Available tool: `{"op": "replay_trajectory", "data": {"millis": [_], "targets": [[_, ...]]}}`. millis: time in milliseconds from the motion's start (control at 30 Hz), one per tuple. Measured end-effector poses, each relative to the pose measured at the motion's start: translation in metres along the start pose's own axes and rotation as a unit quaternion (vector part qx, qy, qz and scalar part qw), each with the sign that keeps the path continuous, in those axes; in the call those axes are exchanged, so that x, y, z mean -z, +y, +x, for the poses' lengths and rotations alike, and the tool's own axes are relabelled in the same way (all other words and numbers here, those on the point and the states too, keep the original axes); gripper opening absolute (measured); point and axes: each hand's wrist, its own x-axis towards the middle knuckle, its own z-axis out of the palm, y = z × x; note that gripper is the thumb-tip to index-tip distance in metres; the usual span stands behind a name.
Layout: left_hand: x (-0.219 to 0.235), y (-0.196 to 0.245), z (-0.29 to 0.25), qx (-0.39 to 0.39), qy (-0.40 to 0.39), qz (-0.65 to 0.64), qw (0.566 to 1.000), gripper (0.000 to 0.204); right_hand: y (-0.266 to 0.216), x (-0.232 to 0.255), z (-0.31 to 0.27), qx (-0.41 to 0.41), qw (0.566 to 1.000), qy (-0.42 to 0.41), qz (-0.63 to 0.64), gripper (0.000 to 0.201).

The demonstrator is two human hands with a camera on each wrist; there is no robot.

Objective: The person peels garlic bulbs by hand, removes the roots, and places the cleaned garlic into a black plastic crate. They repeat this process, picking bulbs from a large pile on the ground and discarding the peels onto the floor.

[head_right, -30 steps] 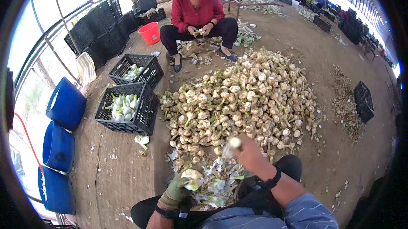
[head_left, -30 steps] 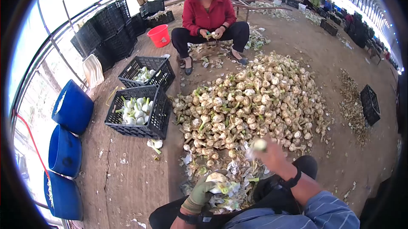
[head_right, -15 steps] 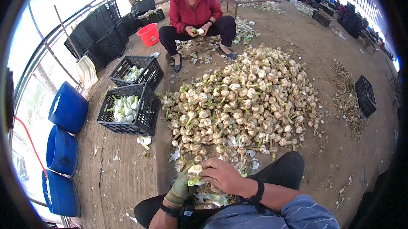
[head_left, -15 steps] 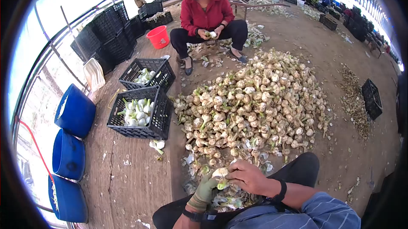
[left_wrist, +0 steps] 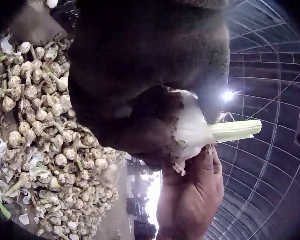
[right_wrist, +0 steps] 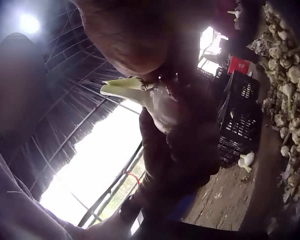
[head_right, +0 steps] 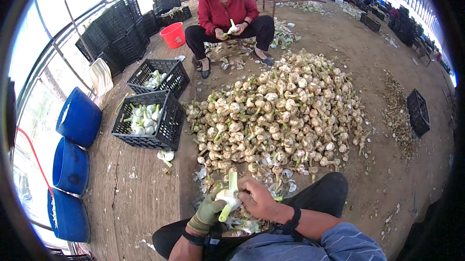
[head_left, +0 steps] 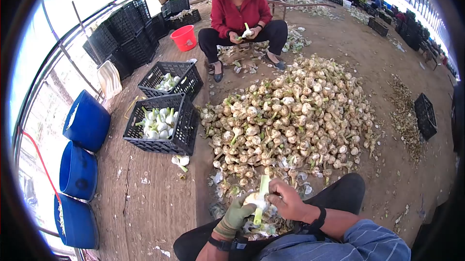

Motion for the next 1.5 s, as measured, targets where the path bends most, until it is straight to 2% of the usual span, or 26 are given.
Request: {"op": "replay_trajectory", "data": {"millis": [133,233,333,367,433,533,567,600,633,667,700,767,800,833,933,967,1067,1167,1267,1333,1367,1433,1467,1500], "targets": [[-0.001,0.003,0.0,-0.01,-0.015,0.08,0.997,0.06,0.01,0.002,-0.005,-0.144,0.984,-0.01,0.103,0.023],[-0.002,0.007,-0.001,0.017,-0.025,0.082,0.996,0.064,0.01,0.001,-0.003,-0.253,0.905,0.04,0.34,0.021],[-0.001,0.006,-0.003,0.037,-0.004,0.011,0.999,0.064,0.02,0.001,0.0,-0.323,0.846,0.092,0.414,0.018],[0.0,0.005,-0.004,0.04,0.008,-0.02,0.999,0.064,0.021,0.002,0.0,-0.314,0.836,0.104,0.439,0.017],[0.001,0.004,-0.006,0.007,-0.04,-0.056,0.998,0.063,0.018,0.005,0.006,-0.295,0.812,0.127,0.487,0.017],[0.014,-0.008,-0.005,-0.039,-0.083,-0.076,0.993,0.061,0.003,0.031,0.038,-0.255,0.751,0.328,0.513,0.016],[0.021,-0.014,-0.002,-0.053,-0.092,-0.076,0.991,0.06,0.037,0.041,0.027,-0.222,0.851,0.26,0.398,0.023],[0.018,-0.006,-0.001,-0.067,-0.103,-0.074,0.99,0.059,0.038,0.041,0.019,-0.204,0.948,0.153,0.188,0.027],[0.0,0.003,-0.01,-0.094,-0.057,-0.217,0.97,0.056,0.037,0.041,0.013,-0.175,0.983,0.037,-0.035,0.032],[0.001,0.001,-0.007,-0.091,-0.026,-0.211,0.973,0.056,0.037,0.04,0.005,-0.136,0.953,-0.082,-0.257,0.037],[0.005,-0.003,-0.003,-0.091,0.006,-0.206,0.974,0.056,0.048,0.034,-0.002,-0.075,0.972,-0.05,-0.215,0.043],[-0.001,-0.002,0.0,-0.101,0.064,-0.202,0.972,0.055,0.006,0.034,0.005,-0.133,0.984,-0.064,-0.105,0.04],[0.0,-0.005,0.0,-0.099,0.068,-0.183,0.976,0.056,-0.01,0.03,0.006,-0.165,0.983,-0.067,-0.047,0.039],[0.002,-0.008,0.003,-0.095,0.07,-0.161,0.98,0.056,-0.002,0.021,0.001,-0.126,0.989,-0.067,-0.032,0.039],[-0.001,-0.004,0.004,-0.102,0.054,-0.111,0.987,0.056,-0.008,0.012,-0.002,-0.101,0.991,-0.054,-0.065,0.039],[-0.002,-0.007,0.004,-0.107,0.06,-0.1,0.987,0.055,-0.007,0.01,0.0,-0.052,0.994,-0.02,-0.097,0.032],[-0.002,-0.009,0.002,-0.117,0.066,-0.063,0.989,0.055,0.008,0.007,-0.006,-0.01,0.991,-0.004,-0.131,0.024],[-0.002,-0.007,0.004,-0.115,0.052,-0.044,0.991,0.054,-0.013,0.012,0.001,-0.024,0.991,-0.019,-0.127,0.017],[0.002,-0.007,0.007,-0.096,0.022,-0.091,0.991,0.054,0.001,0.01,0.004,-0.042,0.995,0.028,-0.09,0.012],[0.001,-0.012,0.008,-0.089,0.006,-0.157,0.984,0.053,0.022,0.014,0.001,-0.173,0.983,0.053,0.021,0.012],[0.0,-0.013,0.008,-0.073,0.029,-0.2,0.977,0.051,0.033,0.018,-0.001,-0.237,0.966,0.063,0.076,0.012],[0.005,-0.019,0.011,-0.143,0.04,-0.101,0.984,0.047,0.047,0.025,-0.003,-0.296,0.929,0.048,0.216,0.015],[0.007,-0.021,0.012,-0.143,0.051,-0.111,0.982,0.045,0.052,0.027,-0.005,-0.323,0.902,0.04,0.283,0.017],[0.003,-0.016,0.012,-0.143,0.063,-0.121,0.98,0.043,0.032,0.028,0.005,-0.292,0.953,-0.069,0.029,0.029]]}}
